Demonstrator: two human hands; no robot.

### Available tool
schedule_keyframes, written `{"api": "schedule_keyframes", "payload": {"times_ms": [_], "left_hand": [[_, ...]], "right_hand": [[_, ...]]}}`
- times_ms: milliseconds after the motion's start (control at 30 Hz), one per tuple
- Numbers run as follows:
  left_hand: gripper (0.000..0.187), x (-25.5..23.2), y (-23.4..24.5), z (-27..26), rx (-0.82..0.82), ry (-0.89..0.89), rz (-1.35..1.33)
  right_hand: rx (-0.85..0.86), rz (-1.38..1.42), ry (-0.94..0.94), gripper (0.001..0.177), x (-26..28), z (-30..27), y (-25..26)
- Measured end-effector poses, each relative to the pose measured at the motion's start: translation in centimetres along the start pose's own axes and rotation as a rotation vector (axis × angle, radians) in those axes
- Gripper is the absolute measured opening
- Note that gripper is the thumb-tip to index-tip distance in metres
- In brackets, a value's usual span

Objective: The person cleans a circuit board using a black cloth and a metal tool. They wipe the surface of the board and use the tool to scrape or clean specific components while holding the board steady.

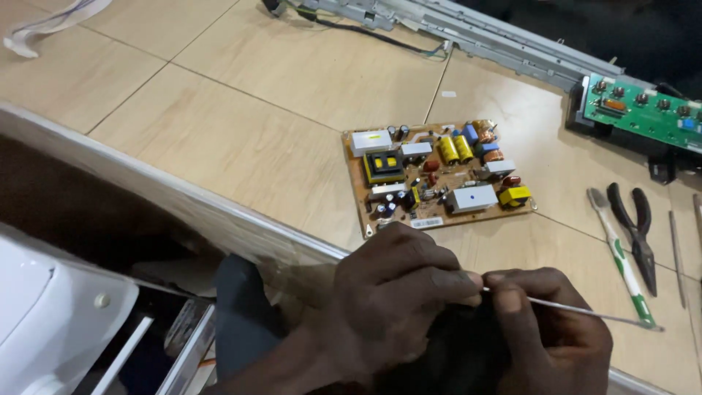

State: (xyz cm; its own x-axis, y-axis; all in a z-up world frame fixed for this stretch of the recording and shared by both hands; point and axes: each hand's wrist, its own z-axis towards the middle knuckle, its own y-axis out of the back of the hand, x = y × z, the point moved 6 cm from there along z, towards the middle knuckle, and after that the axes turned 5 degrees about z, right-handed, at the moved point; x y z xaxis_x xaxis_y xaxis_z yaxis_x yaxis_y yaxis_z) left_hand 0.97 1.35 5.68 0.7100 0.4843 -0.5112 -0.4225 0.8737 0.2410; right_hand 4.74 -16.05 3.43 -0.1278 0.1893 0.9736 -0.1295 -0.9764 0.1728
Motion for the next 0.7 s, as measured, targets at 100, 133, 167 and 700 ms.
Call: {"api": "schedule_keyframes", "payload": {"times_ms": [100, 133, 167, 700], "left_hand": [[0.023, 0.7, 0.6, 1.5, 0.15, -0.079, -0.056], [0.023, 1.5, 0.4, 2.0, 0.151, -0.077, -0.061], [0.016, 2.0, -0.1, 2.4, 0.189, -0.139, 0.012], [0.03, 23.1, -6.7, 11.5, 0.803, -0.032, -0.009]], "right_hand": [[0.149, -0.022, 0.025, 0.016, 0.3, 2.1, -0.2], [0.146, -0.024, 0.022, 0.016, 0.3, 2.8, -0.3], [0.176, -0.038, 0.044, 0.014, 0.5, 3.5, -0.6], [0.481, -0.362, 0.23, 0.017, 1.1, 13.7, -7.0]]}}
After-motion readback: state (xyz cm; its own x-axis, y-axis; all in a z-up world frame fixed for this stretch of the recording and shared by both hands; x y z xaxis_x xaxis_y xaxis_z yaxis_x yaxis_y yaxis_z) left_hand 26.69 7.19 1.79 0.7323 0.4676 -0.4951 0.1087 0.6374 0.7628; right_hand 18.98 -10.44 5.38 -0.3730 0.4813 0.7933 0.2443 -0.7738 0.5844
